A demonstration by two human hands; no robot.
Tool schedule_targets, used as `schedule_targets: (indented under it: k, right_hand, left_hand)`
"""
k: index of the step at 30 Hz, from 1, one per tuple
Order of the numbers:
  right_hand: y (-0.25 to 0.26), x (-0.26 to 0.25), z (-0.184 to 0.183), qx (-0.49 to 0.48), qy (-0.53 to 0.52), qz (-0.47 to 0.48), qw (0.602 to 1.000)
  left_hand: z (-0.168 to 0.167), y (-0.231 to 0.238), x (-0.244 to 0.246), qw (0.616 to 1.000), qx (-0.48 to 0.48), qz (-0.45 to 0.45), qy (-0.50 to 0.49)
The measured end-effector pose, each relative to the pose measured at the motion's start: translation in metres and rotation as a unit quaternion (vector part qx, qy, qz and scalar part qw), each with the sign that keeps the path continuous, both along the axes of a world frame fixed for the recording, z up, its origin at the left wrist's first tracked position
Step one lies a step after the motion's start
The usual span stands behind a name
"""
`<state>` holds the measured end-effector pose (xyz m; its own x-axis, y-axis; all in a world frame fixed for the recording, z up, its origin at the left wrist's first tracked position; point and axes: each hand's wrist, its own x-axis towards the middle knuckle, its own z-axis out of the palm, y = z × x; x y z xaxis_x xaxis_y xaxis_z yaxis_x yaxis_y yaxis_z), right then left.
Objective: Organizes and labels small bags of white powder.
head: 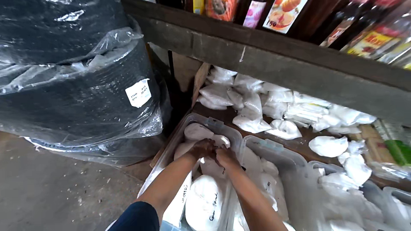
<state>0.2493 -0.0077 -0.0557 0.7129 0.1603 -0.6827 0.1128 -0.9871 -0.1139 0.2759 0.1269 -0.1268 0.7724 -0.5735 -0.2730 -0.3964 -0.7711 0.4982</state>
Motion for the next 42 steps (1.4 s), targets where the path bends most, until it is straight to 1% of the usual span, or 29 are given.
schedule_targets:
  k: [2,5,9,12,15,20,22,23,24,25,26,27,28,29,31,33,35,37,39,40,42]
  right_hand:
    - [0.004,0.0,0.004,-0.013,0.027,-0.004,1.0]
    - [0.006,0.002,0.01,-0.02,0.051,-0.026,0.998]
    - [0.005,-0.005,0.016,-0.009,0.059,-0.013,0.998]
    - [-0.002,-0.017,0.021,0.008,0.066,0.018,0.998]
    - [-0.005,-0.016,0.022,0.02,0.073,0.029,0.997]
    - [-0.007,-0.014,0.017,0.022,0.081,0.041,0.996]
    - [-0.007,-0.013,0.016,0.027,0.084,0.034,0.995]
    - [-0.008,-0.01,0.015,0.038,0.082,0.025,0.996]
    - [-0.01,-0.006,0.014,0.056,0.071,0.005,0.996]
    - [-0.013,-0.002,0.017,0.078,0.047,-0.027,0.995]
    - [-0.016,0.003,0.022,0.099,0.011,-0.066,0.993]
    - [-0.018,0.008,0.025,0.118,-0.03,-0.104,0.987]
    - [-0.02,0.013,0.026,0.124,-0.065,-0.13,0.982]
    - [-0.021,0.018,0.026,0.114,-0.077,-0.145,0.98]
    - [-0.015,0.027,0.027,0.087,-0.06,-0.156,0.982]
    - [-0.008,0.032,0.024,0.072,-0.042,-0.162,0.983]
    - [-0.001,0.036,0.013,0.058,-0.046,-0.153,0.986]
    - [0.005,0.034,0.005,0.049,-0.053,-0.135,0.988]
    - [0.008,0.026,-0.002,0.056,-0.062,-0.129,0.988]
    - [0.01,0.021,-0.007,0.06,-0.068,-0.13,0.987]
    - [0.01,0.016,-0.015,0.065,-0.084,-0.133,0.985]
  left_hand:
    - [-0.004,-0.004,-0.002,1.0,0.017,0.006,0.007]
    - [0.003,-0.009,-0.01,0.997,0.059,0.047,0.03]
    - [0.022,-0.02,-0.022,0.987,0.136,0.062,0.056]
    - [0.038,-0.029,-0.032,0.98,0.174,0.043,0.085]
    - [0.039,-0.025,-0.034,0.981,0.179,0.014,0.078]
    - [0.035,-0.023,-0.035,0.975,0.213,-0.01,0.061]
    - [0.034,-0.019,-0.035,0.976,0.208,-0.019,0.061]
    - [0.034,-0.015,-0.034,0.979,0.191,-0.018,0.061]
    - [0.034,-0.009,-0.033,0.986,0.156,-0.007,0.051]
    - [0.031,-0.001,-0.031,0.995,0.098,0.021,0.02]
    - [0.027,0.009,-0.029,0.997,0.042,0.065,-0.03]
    - [0.025,0.017,-0.025,0.99,0.006,0.122,-0.072]
    - [0.025,0.024,-0.02,0.978,-0.01,0.185,-0.094]
    - [0.023,0.029,-0.013,0.965,-0.006,0.241,-0.102]
    - [0.026,0.035,0.002,0.951,0.034,0.3,-0.059]
    - [0.027,0.033,0.012,0.949,0.063,0.307,-0.041]
    - [0.033,0.031,0.016,0.952,0.101,0.288,-0.021]
    - [0.035,0.033,0.015,0.958,0.119,0.259,-0.008]
    - [0.031,0.037,0.011,0.965,0.098,0.243,-0.019]
    - [0.029,0.04,0.008,0.967,0.072,0.245,-0.025]
    - [0.038,0.042,0.006,0.968,0.061,0.243,-0.014]
